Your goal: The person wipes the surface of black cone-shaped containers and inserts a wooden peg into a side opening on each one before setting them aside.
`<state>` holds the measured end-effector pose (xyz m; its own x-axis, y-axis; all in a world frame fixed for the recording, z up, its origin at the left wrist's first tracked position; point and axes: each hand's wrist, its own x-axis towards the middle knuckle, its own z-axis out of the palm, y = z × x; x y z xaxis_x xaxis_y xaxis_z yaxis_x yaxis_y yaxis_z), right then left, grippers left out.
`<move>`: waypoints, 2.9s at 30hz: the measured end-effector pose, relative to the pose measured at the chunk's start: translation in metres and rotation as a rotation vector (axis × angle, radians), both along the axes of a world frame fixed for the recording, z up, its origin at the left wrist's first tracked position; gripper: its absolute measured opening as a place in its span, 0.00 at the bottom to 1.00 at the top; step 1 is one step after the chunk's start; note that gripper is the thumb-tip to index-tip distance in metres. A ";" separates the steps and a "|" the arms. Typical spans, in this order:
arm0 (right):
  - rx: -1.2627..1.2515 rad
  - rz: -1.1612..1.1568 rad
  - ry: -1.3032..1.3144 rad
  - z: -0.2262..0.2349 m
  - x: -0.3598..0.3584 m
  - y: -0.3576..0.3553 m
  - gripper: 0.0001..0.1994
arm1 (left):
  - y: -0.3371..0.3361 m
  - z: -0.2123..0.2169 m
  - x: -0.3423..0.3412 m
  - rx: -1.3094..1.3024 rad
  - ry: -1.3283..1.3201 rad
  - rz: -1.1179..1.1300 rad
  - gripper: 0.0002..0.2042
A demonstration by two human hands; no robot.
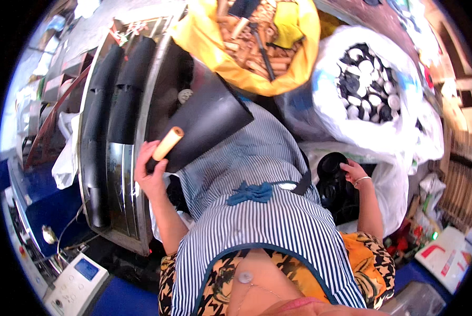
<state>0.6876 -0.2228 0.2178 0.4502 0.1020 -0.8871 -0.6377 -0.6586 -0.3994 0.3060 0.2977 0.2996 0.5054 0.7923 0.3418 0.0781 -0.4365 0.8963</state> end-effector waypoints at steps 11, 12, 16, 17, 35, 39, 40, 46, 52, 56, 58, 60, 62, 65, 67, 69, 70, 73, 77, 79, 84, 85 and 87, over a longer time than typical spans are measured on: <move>1.030 0.669 -1.022 0.150 -0.099 0.366 0.24 | -0.028 0.034 -0.023 -0.068 -0.090 0.247 0.18; 1.120 0.669 -1.060 0.155 -0.104 0.370 0.26 | -0.028 0.039 -0.027 -0.116 -0.114 0.302 0.18; 1.297 0.653 -0.998 0.163 -0.114 0.362 0.27 | -0.019 0.059 -0.028 -0.170 -0.214 0.275 0.19; 1.297 0.666 -1.039 0.165 -0.113 0.360 0.27 | -0.016 0.064 -0.026 -0.219 -0.216 0.229 0.20; 1.423 0.148 -0.065 0.157 -0.091 0.398 0.25 | -0.008 0.124 0.017 0.249 0.181 0.150 0.12; 0.994 0.055 0.586 0.118 -0.059 0.430 0.23 | -0.052 0.151 0.041 1.228 0.411 -0.384 0.12; 1.114 0.098 0.405 0.120 -0.062 0.426 0.25 | -0.044 0.137 0.033 1.122 0.299 -0.294 0.13; 1.342 0.596 -0.817 0.128 -0.084 0.383 0.33 | -0.004 0.116 0.027 -0.474 0.145 0.301 0.12; 0.882 0.242 0.592 0.067 -0.040 0.408 0.18 | -0.065 0.158 0.053 1.337 0.306 -0.535 0.08; 0.881 0.626 -0.691 0.068 -0.042 0.410 0.17 | -0.036 0.164 0.067 1.122 0.209 -0.497 0.12; 1.191 0.924 -0.828 0.133 -0.045 0.397 0.18 | -0.025 0.163 0.081 0.977 0.189 -0.485 0.12; 1.333 1.236 -0.898 0.196 -0.052 0.377 0.19 | -0.019 0.163 0.105 0.968 0.143 -0.507 0.11; 1.153 1.404 -1.017 0.215 -0.053 0.362 0.19 | -0.020 0.171 0.137 1.047 0.121 -0.485 0.12; 0.828 1.106 -0.855 0.230 0.001 0.357 0.16 | -0.008 0.175 0.154 0.951 0.061 -0.306 0.15; 0.729 0.701 -0.871 0.230 0.057 0.334 0.12 | 0.003 0.159 0.154 0.806 0.116 -0.100 0.17; 0.796 0.391 -1.037 0.254 0.099 0.319 0.13 | 0.017 0.112 0.148 0.632 0.263 -0.038 0.20; 0.902 0.253 -1.066 0.251 0.128 0.317 0.13 | 0.017 0.082 0.137 0.549 0.447 -0.051 0.21; 0.864 0.142 -1.345 0.240 0.188 0.342 0.12 | -0.008 -0.010 0.106 0.373 0.831 -0.183 0.18; 0.665 0.131 -1.537 0.189 0.291 0.382 0.12 | -0.022 -0.020 0.114 0.545 0.711 -0.073 0.13; 0.723 0.148 -1.529 0.163 0.321 0.413 0.13 | -0.016 -0.024 0.111 0.457 0.711 -0.056 0.11; 0.867 0.024 -1.469 0.127 0.362 0.501 0.12 | -0.008 -0.017 0.101 0.413 0.723 -0.038 0.09; 0.841 -0.004 -1.493 0.128 0.366 0.519 0.12 | -0.007 -0.016 0.101 0.400 0.714 -0.025 0.08; 0.777 -0.067 -1.547 0.136 0.374 0.545 0.11 | -0.002 -0.012 0.102 0.376 0.692 -0.011 0.07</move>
<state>1.0617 0.3218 0.3537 0.7888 0.2089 0.5781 0.5947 -0.0220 -0.8036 0.4084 0.2954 0.2874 0.7086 0.6794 0.1906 0.5580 -0.7049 0.4378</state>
